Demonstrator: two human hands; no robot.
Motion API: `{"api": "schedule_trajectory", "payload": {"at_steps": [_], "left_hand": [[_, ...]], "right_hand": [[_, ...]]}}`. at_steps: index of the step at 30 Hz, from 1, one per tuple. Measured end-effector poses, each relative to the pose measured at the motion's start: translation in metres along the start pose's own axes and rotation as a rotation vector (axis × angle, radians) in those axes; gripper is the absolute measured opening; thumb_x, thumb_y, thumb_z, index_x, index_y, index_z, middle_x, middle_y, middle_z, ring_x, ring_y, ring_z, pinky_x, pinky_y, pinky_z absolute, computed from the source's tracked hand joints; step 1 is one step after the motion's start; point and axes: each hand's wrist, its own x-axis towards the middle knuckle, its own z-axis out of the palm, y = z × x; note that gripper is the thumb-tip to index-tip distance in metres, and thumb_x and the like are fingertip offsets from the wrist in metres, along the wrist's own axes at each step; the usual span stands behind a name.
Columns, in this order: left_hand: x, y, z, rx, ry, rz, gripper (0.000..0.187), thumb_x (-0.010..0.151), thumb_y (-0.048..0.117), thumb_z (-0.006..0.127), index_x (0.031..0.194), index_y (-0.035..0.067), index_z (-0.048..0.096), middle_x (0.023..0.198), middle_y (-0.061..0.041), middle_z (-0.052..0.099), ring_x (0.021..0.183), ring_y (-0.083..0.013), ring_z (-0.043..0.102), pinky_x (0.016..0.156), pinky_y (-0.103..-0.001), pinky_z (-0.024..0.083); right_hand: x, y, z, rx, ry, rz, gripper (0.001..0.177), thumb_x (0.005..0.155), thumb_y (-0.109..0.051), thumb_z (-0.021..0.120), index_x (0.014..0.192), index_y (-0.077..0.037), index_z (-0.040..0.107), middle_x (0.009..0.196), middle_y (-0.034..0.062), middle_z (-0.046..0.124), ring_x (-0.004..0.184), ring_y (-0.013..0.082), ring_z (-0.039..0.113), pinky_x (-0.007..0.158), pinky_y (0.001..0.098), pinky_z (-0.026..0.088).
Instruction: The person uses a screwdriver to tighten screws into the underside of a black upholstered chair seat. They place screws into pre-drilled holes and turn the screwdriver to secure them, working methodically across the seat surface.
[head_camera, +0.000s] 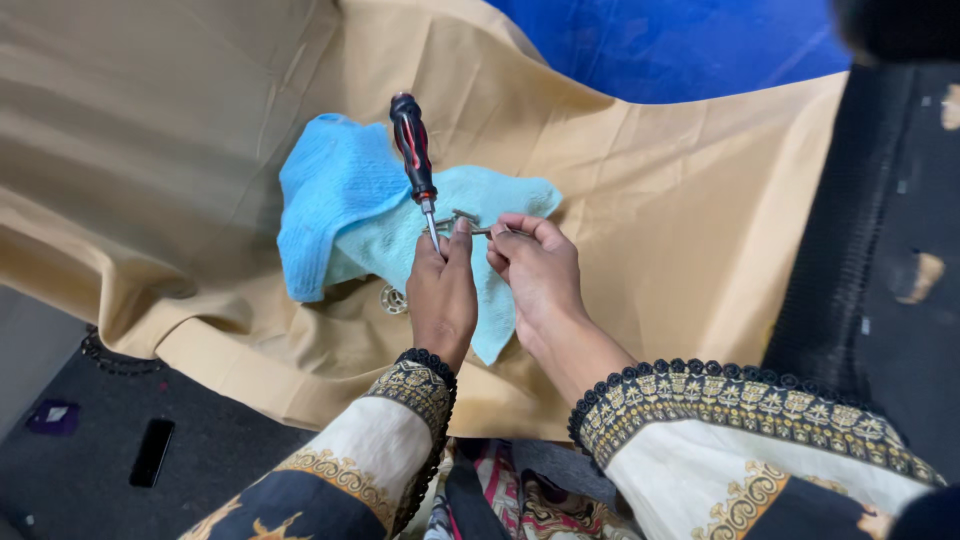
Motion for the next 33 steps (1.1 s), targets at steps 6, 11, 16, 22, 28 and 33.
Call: {"api": "schedule_trajectory", "payload": {"at_steps": [6, 11, 16, 22, 28, 33], "left_hand": [[0.026, -0.041, -0.018, 0.151, 0.039, -0.055, 0.048, 0.099, 0.048, 0.056, 0.081, 0.004, 0.049, 0.068, -0.014, 0.06, 0.064, -0.0285, 0.058, 0.064, -0.043, 0.046], [0.037, -0.058, -0.027, 0.206, 0.039, -0.072, 0.048, 0.099, 0.049, 0.053, 0.083, 0.004, 0.052, 0.068, -0.017, 0.063, 0.067, -0.0339, 0.064, 0.067, -0.047, 0.047], [0.043, -0.068, -0.029, 0.243, 0.025, -0.072, 0.048, 0.1, 0.05, 0.051, 0.086, 0.003, 0.054, 0.072, -0.018, 0.064, 0.071, -0.035, 0.065, 0.069, -0.048, 0.047], [0.04, -0.073, -0.026, 0.242, -0.005, -0.106, 0.048, 0.099, 0.05, 0.05, 0.086, 0.004, 0.053, 0.072, -0.017, 0.066, 0.074, -0.0353, 0.065, 0.072, -0.047, 0.048], [0.025, -0.056, -0.032, 0.22, -0.012, -0.041, 0.045, 0.1, 0.048, 0.05, 0.087, 0.005, 0.052, 0.07, -0.016, 0.064, 0.072, -0.0346, 0.065, 0.069, -0.047, 0.048], [0.003, -0.029, -0.03, 0.229, -0.037, -0.013, 0.041, 0.104, 0.043, 0.048, 0.089, 0.004, 0.047, 0.069, -0.019, 0.061, 0.068, -0.0379, 0.064, 0.067, -0.05, 0.048]], "right_hand": [[0.034, 0.038, 0.012, -0.326, 0.014, 0.008, 0.011, 0.091, -0.013, 0.071, 0.099, -0.007, 0.067, 0.088, -0.0022, 0.069, 0.076, 0.0059, 0.061, 0.068, 0.0226, 0.051], [0.056, 0.066, 0.014, -0.402, 0.049, -0.096, 0.016, 0.088, -0.013, 0.077, 0.1, -0.005, 0.069, 0.088, 0.0007, 0.068, 0.073, 0.0076, 0.056, 0.063, 0.0261, 0.045], [0.064, 0.08, 0.015, -0.518, 0.062, -0.116, 0.021, 0.086, -0.018, 0.08, 0.1, -0.005, 0.071, 0.092, 0.002, 0.074, 0.08, 0.0075, 0.065, 0.071, 0.0241, 0.052], [0.062, 0.069, 0.019, -0.694, 0.117, -0.032, 0.032, 0.084, -0.029, 0.081, 0.101, -0.005, 0.071, 0.093, 0.0047, 0.076, 0.083, 0.0125, 0.068, 0.074, 0.029, 0.054], [0.055, 0.051, 0.026, -0.876, 0.253, -0.053, 0.052, 0.085, -0.046, 0.077, 0.115, -0.007, 0.06, 0.105, 0.011, 0.071, 0.096, 0.0225, 0.068, 0.086, 0.0379, 0.052], [0.047, 0.017, 0.043, -0.675, 0.072, -0.019, 0.053, 0.093, -0.053, 0.067, 0.111, -0.004, 0.063, 0.099, 0.0072, 0.068, 0.094, 0.0187, 0.065, 0.086, 0.0355, 0.052]]}}
